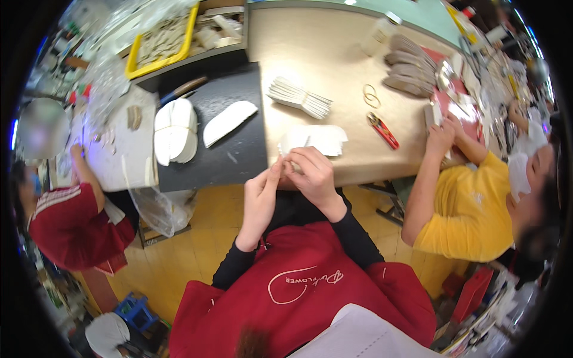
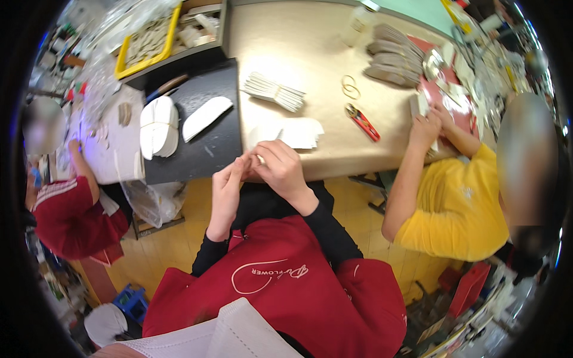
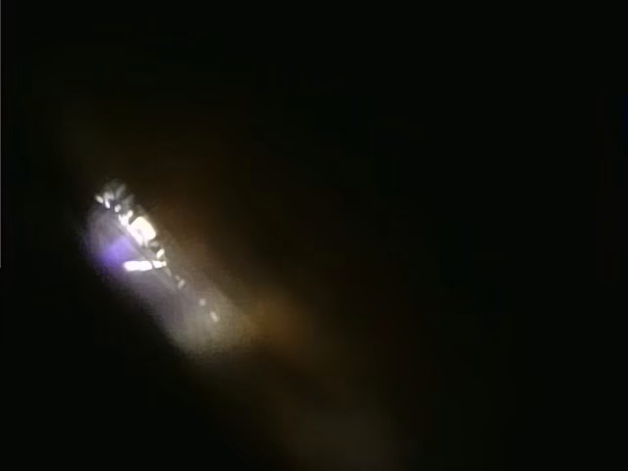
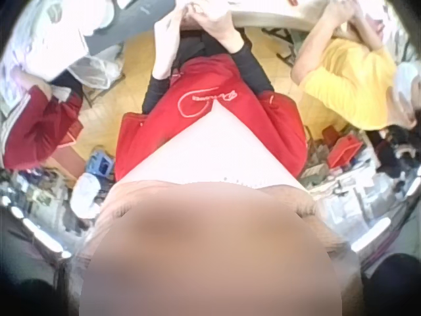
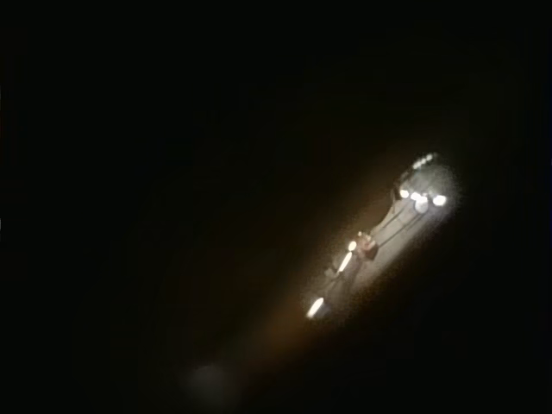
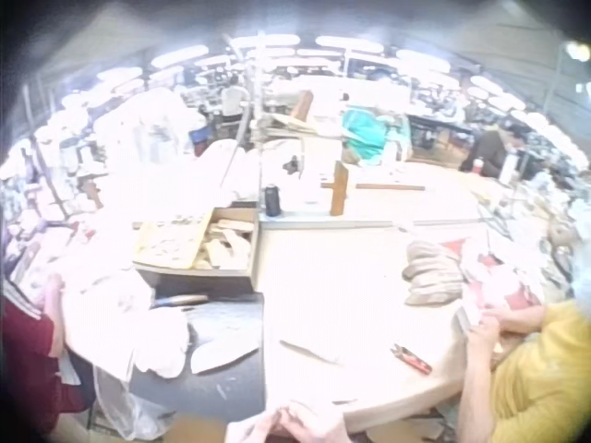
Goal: The person picks white semi-circular items from a stack and places them into small clear plastic bags. They seal each bag and set it aside on the table. The process is repeated continuously with multiple items.
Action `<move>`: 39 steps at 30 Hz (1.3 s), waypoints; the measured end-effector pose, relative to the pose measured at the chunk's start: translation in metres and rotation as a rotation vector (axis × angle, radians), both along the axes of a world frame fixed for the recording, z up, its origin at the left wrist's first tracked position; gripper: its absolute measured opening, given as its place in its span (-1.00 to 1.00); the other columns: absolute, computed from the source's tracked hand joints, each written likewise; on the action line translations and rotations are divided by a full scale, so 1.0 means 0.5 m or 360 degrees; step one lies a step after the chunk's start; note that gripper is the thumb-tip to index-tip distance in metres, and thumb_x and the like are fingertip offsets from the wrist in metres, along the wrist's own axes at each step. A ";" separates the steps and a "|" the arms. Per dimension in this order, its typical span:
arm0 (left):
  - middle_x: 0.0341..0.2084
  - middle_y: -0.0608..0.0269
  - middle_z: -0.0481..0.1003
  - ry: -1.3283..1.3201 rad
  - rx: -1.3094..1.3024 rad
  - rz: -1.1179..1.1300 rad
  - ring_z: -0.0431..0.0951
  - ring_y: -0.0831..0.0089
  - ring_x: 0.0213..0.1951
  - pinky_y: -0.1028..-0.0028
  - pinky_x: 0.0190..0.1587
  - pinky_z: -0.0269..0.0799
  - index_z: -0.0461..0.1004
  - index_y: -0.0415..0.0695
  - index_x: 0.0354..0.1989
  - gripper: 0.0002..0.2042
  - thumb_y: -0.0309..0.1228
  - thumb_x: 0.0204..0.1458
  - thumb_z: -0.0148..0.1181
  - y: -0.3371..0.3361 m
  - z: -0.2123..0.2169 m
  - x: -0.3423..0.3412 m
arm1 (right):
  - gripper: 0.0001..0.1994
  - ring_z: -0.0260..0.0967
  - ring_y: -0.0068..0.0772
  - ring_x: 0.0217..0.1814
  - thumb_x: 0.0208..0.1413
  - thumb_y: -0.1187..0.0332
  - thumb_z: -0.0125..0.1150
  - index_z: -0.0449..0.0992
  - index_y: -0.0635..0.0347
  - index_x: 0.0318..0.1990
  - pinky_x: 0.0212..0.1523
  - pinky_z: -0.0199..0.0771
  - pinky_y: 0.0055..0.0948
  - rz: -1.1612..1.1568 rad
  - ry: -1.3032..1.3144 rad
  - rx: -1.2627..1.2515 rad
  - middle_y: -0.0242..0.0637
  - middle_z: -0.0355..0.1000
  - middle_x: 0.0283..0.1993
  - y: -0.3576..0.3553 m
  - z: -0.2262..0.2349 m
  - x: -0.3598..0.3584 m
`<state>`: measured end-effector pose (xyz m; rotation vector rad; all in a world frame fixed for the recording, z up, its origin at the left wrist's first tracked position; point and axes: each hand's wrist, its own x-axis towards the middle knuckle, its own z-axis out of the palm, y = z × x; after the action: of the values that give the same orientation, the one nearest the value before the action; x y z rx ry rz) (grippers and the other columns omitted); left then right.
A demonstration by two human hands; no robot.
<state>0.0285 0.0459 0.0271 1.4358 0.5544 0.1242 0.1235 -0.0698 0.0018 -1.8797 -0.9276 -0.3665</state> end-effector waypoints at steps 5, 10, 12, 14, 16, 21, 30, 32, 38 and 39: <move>-0.23 0.19 0.63 -0.0017 -0.0014 0.0004 0.54 0.62 -0.18 0.61 -0.07 0.45 0.55 -0.39 0.03 -0.73 -0.48 0.23 0.18 0.013 0.001 0.005 | -0.86 0.47 -0.22 -0.30 -0.09 0.53 0.34 0.51 0.24 -0.34 -0.31 0.50 -0.30 0.0182 0.0113 0.0041 -0.25 0.50 -0.30 -0.013 -0.006 0.002; -0.27 0.21 0.64 -0.0066 0.0030 0.0036 0.53 0.63 -0.19 0.59 -0.07 0.45 0.55 -0.37 0.03 -0.70 -0.38 0.28 0.14 0.012 -0.003 0.008 | -0.84 0.51 -0.23 -0.27 -0.09 0.54 0.34 0.55 0.26 -0.30 -0.27 0.54 -0.32 0.0128 0.0000 0.0006 -0.26 0.51 -0.27 -0.021 -0.005 -0.010; -0.26 0.21 0.64 -0.0008 0.0056 -0.0021 0.50 0.65 -0.18 0.59 -0.08 0.43 0.52 -0.37 0.06 -0.67 -0.33 0.30 0.11 0.003 -0.004 0.006 | -0.84 0.52 -0.22 -0.28 -0.11 0.55 0.35 0.56 0.28 -0.31 -0.27 0.56 -0.32 0.0033 -0.0043 -0.0002 -0.25 0.52 -0.29 -0.021 -0.005 -0.014; -0.26 0.22 0.64 -0.0016 0.0125 -0.0041 0.46 0.68 -0.16 0.58 -0.09 0.42 0.47 -0.35 0.12 -0.61 -0.26 0.34 0.05 -0.013 -0.006 0.004 | -0.84 0.53 -0.21 -0.29 -0.12 0.56 0.35 0.57 0.29 -0.32 -0.28 0.56 -0.31 -0.0017 -0.0054 -0.0008 -0.24 0.52 -0.30 -0.020 -0.006 -0.015; -0.27 0.22 0.64 -0.0014 0.0148 -0.0071 0.46 0.67 -0.17 0.56 -0.08 0.42 0.46 -0.33 0.14 -0.60 -0.24 0.34 0.04 -0.021 -0.007 0.001 | -0.85 0.53 -0.20 -0.31 -0.13 0.57 0.35 0.57 0.29 -0.33 -0.30 0.57 -0.31 -0.0045 -0.0029 -0.0014 -0.22 0.53 -0.32 -0.021 -0.005 -0.013; -0.31 0.22 0.63 -0.0028 -0.0132 -0.0079 0.49 0.65 -0.18 0.57 -0.08 0.42 0.51 -0.33 0.09 -0.63 -0.25 0.32 0.07 -0.017 -0.007 0.002 | -0.86 0.51 -0.18 -0.31 -0.14 0.58 0.35 0.53 0.28 -0.38 -0.32 0.53 -0.31 -0.0041 0.0112 0.0025 -0.22 0.52 -0.33 -0.026 0.000 -0.001; -0.31 0.21 0.64 -0.0019 -0.0071 0.0003 0.58 0.62 -0.26 0.62 -0.14 0.50 0.60 -0.39 -0.09 -0.80 -0.53 0.17 0.24 0.002 -0.001 0.005 | -0.88 0.47 -0.33 -0.32 -0.03 0.62 0.29 0.50 0.30 -0.33 -0.31 0.49 -0.44 0.0083 0.0504 0.0148 -0.25 0.48 -0.34 -0.030 -0.008 -0.021; -0.34 0.24 0.63 -0.0020 -0.0018 0.0051 0.57 0.64 -0.28 0.64 -0.17 0.48 0.61 -0.40 -0.15 -0.83 -0.53 0.17 0.24 0.002 -0.001 0.006 | -0.88 0.42 -0.44 -0.34 0.04 0.60 0.27 0.47 0.28 -0.28 -0.31 0.45 -0.51 0.0159 0.1000 0.0465 -0.31 0.45 -0.34 -0.029 -0.010 -0.023; -0.43 0.30 0.64 -0.0110 0.0032 0.0135 0.58 0.66 -0.34 0.61 -0.24 0.49 0.64 -0.34 -0.24 -0.86 -0.49 0.14 0.28 -0.009 -0.004 0.006 | -0.89 0.33 -0.69 -0.32 0.15 0.60 0.24 0.43 0.22 -0.26 -0.29 0.36 -0.69 0.0295 0.1766 0.0806 -0.45 0.37 -0.33 -0.027 0.004 -0.037; -0.43 0.30 0.64 -0.0106 0.0062 0.0100 0.58 0.66 -0.34 0.61 -0.24 0.49 0.64 -0.33 -0.24 -0.86 -0.49 0.14 0.28 -0.007 -0.004 0.005 | -0.89 0.33 -0.69 -0.30 0.14 0.61 0.25 0.43 0.22 -0.28 -0.27 0.36 -0.68 0.0210 0.1789 0.0778 -0.44 0.37 -0.32 -0.027 0.004 -0.037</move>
<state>0.0310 0.0425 0.0250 1.4473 0.5449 0.2333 0.1048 -0.0833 0.0040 -1.2402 -0.1475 0.4897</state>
